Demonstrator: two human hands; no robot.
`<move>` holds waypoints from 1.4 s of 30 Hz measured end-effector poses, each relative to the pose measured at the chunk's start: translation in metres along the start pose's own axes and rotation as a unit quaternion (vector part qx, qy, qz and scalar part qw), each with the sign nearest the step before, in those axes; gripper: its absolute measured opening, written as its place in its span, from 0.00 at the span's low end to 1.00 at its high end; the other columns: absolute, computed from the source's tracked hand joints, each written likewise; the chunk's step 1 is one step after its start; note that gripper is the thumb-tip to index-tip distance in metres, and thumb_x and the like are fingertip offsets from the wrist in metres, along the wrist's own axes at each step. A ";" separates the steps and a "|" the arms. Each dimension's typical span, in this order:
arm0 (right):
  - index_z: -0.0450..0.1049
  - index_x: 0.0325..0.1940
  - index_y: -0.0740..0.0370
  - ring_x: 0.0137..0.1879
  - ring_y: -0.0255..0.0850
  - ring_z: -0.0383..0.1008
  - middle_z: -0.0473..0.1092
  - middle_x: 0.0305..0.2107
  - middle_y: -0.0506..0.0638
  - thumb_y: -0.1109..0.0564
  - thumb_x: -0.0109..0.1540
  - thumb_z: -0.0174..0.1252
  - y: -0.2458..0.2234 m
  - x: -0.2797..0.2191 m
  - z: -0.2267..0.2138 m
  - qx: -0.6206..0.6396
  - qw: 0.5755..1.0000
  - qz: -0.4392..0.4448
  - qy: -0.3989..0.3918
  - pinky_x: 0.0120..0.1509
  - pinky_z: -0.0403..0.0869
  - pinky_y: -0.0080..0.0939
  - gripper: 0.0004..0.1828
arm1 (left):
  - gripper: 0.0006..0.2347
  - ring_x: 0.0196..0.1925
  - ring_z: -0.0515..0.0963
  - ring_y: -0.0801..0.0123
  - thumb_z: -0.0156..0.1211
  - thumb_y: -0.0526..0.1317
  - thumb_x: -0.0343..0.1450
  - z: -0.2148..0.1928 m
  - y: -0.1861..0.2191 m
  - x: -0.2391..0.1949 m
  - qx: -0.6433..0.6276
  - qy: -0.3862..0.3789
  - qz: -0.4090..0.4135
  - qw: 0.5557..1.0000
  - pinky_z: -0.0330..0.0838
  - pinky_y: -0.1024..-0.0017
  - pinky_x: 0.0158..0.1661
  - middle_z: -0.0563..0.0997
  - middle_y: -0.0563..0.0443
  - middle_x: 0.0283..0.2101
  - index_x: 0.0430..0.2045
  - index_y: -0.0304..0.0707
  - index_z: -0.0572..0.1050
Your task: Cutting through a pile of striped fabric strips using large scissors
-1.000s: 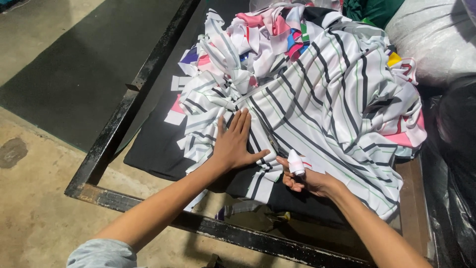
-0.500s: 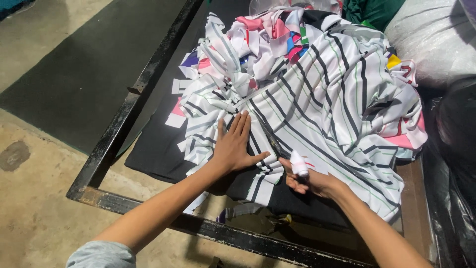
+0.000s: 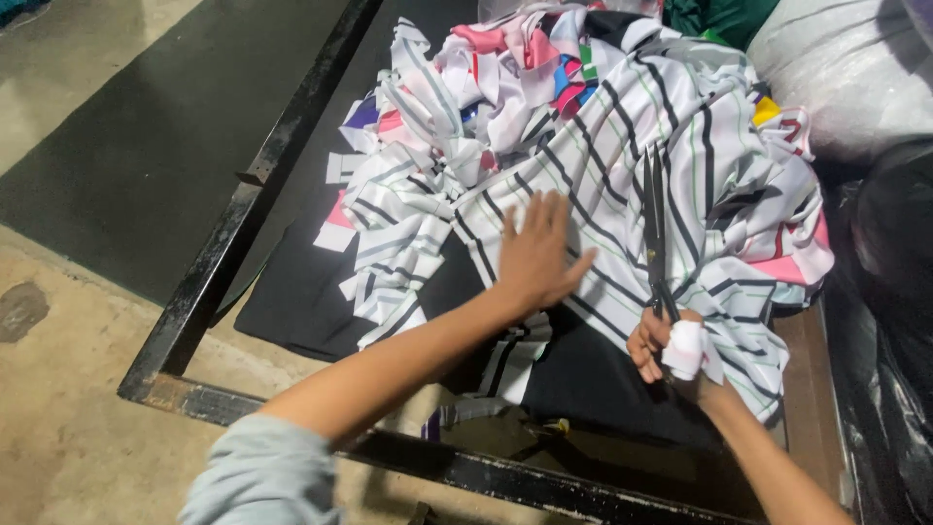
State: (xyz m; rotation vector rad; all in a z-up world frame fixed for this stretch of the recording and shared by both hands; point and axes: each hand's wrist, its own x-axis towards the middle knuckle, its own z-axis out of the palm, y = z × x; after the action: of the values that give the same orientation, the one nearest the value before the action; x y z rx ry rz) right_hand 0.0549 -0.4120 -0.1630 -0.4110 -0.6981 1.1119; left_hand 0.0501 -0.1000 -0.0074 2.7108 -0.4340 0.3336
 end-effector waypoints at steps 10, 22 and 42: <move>0.60 0.14 0.63 0.09 0.54 0.69 0.69 0.14 0.71 0.54 0.56 0.60 0.025 -0.009 0.095 -0.273 0.813 -0.032 0.513 0.11 0.70 0.44 0.22 | 0.27 0.68 0.61 0.39 0.39 0.64 0.66 0.063 0.050 0.066 0.052 -0.171 0.082 0.980 0.37 0.24 0.66 0.61 0.33 0.68 0.47 0.47 0.73; 0.65 0.18 0.67 0.10 0.47 0.66 0.71 0.14 0.66 0.52 0.67 0.57 0.027 0.019 0.125 -0.358 0.669 -0.051 0.649 0.14 0.69 0.45 0.25 | 0.21 0.41 0.84 0.48 0.43 0.57 0.74 0.045 0.007 0.038 -0.048 0.009 0.244 0.968 0.68 0.51 0.45 0.85 0.46 0.41 0.35 0.40 0.77; 0.70 0.16 0.70 0.10 0.43 0.71 0.71 0.09 0.61 0.61 0.67 0.58 0.026 0.043 0.135 -0.442 0.648 -0.037 0.619 0.17 0.68 0.37 0.23 | 0.08 0.55 0.79 0.45 0.60 0.35 0.73 -0.072 -0.149 -0.069 -0.026 0.063 0.432 0.899 0.74 0.52 0.53 0.80 0.35 0.51 0.43 0.35 0.80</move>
State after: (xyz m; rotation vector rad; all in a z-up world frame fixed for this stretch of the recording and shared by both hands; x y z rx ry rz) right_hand -0.0450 -0.3672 -0.0692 -1.7596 0.0815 0.1020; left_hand 0.0248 0.0769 -0.0106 2.2585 -1.5678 0.7011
